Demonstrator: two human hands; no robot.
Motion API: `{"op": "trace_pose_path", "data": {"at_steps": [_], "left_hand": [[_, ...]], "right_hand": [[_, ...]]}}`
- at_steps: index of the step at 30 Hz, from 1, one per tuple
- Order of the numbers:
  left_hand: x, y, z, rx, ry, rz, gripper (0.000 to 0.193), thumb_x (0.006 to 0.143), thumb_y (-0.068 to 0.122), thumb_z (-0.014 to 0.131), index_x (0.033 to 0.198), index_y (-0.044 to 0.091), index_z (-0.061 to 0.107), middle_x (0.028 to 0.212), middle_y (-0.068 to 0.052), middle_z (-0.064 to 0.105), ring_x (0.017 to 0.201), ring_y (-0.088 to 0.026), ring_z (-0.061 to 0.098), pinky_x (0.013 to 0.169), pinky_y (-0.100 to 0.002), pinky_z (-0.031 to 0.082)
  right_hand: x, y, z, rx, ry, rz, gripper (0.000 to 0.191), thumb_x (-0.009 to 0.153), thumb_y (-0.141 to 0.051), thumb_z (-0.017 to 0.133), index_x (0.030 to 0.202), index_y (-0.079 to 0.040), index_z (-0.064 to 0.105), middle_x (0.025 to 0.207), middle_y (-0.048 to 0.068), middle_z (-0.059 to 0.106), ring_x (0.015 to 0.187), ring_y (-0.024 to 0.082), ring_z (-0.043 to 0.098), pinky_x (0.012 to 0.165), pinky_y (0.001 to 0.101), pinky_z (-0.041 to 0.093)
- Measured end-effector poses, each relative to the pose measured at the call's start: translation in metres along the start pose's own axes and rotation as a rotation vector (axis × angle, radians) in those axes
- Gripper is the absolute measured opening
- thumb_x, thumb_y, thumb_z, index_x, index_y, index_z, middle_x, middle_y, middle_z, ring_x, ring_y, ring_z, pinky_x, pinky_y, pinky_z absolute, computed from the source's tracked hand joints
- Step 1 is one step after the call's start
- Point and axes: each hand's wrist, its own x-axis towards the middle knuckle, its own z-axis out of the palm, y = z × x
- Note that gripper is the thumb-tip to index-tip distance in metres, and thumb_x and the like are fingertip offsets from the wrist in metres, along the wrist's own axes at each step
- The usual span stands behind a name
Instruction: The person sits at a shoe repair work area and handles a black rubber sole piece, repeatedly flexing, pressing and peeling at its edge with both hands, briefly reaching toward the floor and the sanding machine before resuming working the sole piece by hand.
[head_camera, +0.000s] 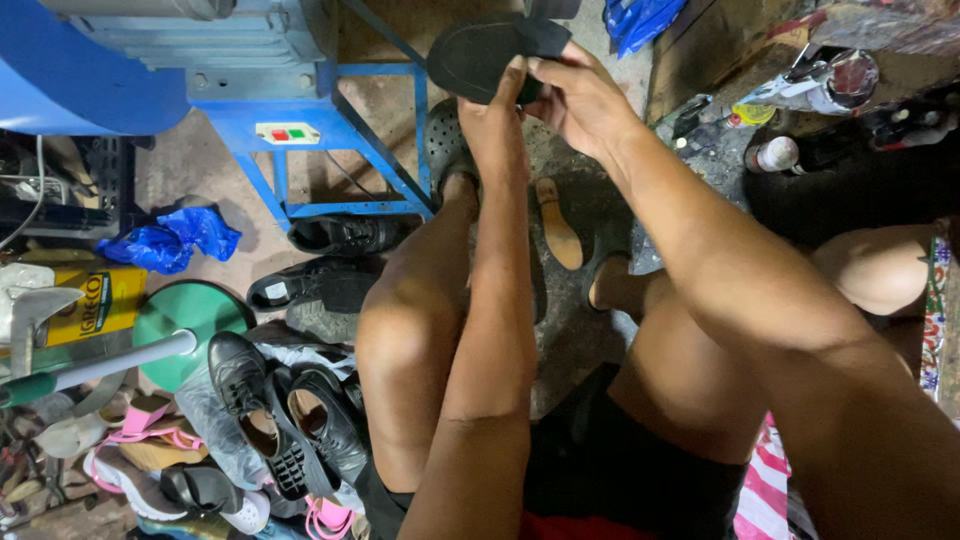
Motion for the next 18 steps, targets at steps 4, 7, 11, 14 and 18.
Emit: {"op": "trace_pose_path", "data": {"at_steps": [4,7,11,14,18], "left_hand": [[0.013,0.007,0.013,-0.16,-0.018,0.077,0.033,0.092,0.006,0.072,0.122,-0.004,0.062,0.112,-0.01,0.07,0.095,-0.019,0.068,0.08,-0.031,0.055],[0.016,0.007,0.014,-0.119,0.016,0.07,0.029,0.094,0.005,0.071,0.12,-0.005,0.063,0.107,-0.01,0.07,0.088,-0.018,0.063,0.073,-0.032,0.049],[0.016,0.009,0.02,0.003,0.044,0.107,0.025,0.095,0.006,0.07,0.117,-0.004,0.063,0.104,-0.008,0.07,0.087,-0.017,0.064,0.074,-0.031,0.05],[0.013,0.008,0.02,-0.013,0.03,0.139,0.024,0.094,0.005,0.069,0.116,-0.004,0.065,0.105,-0.008,0.071,0.09,-0.017,0.066,0.079,-0.029,0.053],[0.011,0.001,0.019,-0.112,0.021,0.121,0.024,0.092,0.004,0.069,0.115,-0.001,0.063,0.105,-0.006,0.07,0.091,-0.015,0.066,0.079,-0.029,0.053]], "right_hand": [[0.009,-0.007,0.011,0.045,0.114,0.01,0.026,0.101,-0.01,0.07,0.124,-0.01,0.06,0.113,0.005,0.067,0.09,0.017,0.067,0.074,0.031,0.061],[0.016,-0.008,0.015,0.123,0.069,-0.009,0.023,0.099,-0.009,0.069,0.121,-0.009,0.061,0.11,0.005,0.068,0.091,0.017,0.067,0.072,0.0317,0.06],[0.016,-0.011,0.016,0.176,0.053,-0.018,0.02,0.1,-0.008,0.069,0.119,-0.008,0.062,0.111,0.006,0.069,0.095,0.019,0.067,0.078,0.0317,0.058],[0.012,-0.011,0.014,0.175,0.037,-0.009,0.021,0.099,-0.007,0.068,0.119,-0.011,0.061,0.112,0.004,0.069,0.098,0.017,0.067,0.081,0.0307,0.057],[0.006,-0.006,0.007,0.161,0.035,-0.015,0.022,0.1,-0.008,0.067,0.12,-0.013,0.061,0.114,0.004,0.069,0.1,0.017,0.066,0.081,0.031,0.056]]}}
